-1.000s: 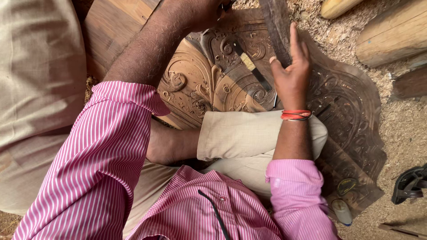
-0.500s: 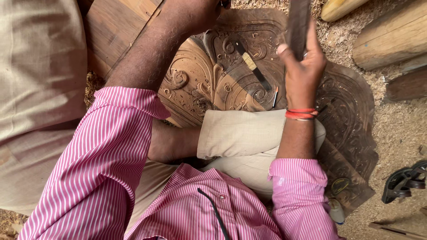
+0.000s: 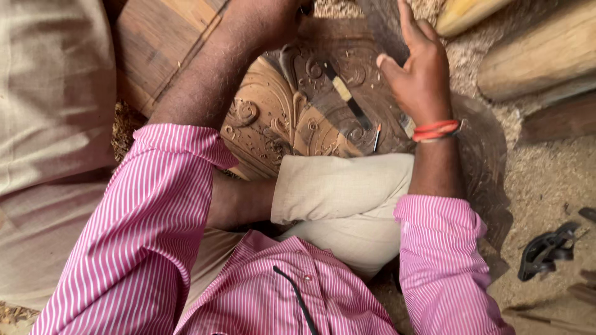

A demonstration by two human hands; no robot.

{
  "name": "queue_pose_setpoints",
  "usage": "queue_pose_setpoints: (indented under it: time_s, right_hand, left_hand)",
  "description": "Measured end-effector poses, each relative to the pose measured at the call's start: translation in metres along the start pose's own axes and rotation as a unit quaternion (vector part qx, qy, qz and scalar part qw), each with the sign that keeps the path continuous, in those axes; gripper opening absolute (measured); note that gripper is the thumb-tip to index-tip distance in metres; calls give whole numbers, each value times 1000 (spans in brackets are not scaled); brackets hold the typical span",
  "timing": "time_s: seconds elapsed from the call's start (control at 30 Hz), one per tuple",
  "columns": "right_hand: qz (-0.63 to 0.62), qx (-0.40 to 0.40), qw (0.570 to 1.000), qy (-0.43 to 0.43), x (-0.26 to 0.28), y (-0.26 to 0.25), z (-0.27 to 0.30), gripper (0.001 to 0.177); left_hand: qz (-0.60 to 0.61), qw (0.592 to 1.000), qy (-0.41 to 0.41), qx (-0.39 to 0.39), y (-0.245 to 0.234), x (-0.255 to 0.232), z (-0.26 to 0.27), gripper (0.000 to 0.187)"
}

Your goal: The person sits cross-legged on the floor and carves intricate floral patterns into a large piece of wood using a chisel and a wooden mallet. They repeatedly strike the chisel to shape the wood and occasionally use a small tool to clear away wood shavings.

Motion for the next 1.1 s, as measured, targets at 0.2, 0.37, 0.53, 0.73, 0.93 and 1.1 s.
queue_pose_setpoints:
  time_s: [0.2,0.37,0.53,0.73,0.93,1.1]
  right_hand:
    - [-203,-37,978,11,-3,-3,-2,62]
    - [15,84,990,109,0,-8,-4,75]
    - [-240,-33,970,-2,5,1,-13,58]
    - [-90,59,994,4,5,-19,-16,63]
    - [-74,8,994,-73,22,-11,-25,61]
    - [-88,78,991,58,15,-22,-33,55]
  left_hand:
    - [22,1000,-11,-10,-5,-5,6,16]
    - [31,998,-42,28,-12,-9,10,18]
    - [50,997,-54,-5,-12,-8,16,18]
    - [47,994,-99,31,-15,-7,14,21]
    - [69,993,-101,-5,-16,-6,17,21]
    - [62,990,-126,-10,-17,-6,21,18]
Point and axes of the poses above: each hand's wrist, its own z-axis away from the middle knuckle, its own y-axis out of the palm, x = y × z, the point moved 4 cm from there along -z, towards the middle knuckle, and after that the axes turned 5 degrees about x, right-handed, at the moved point
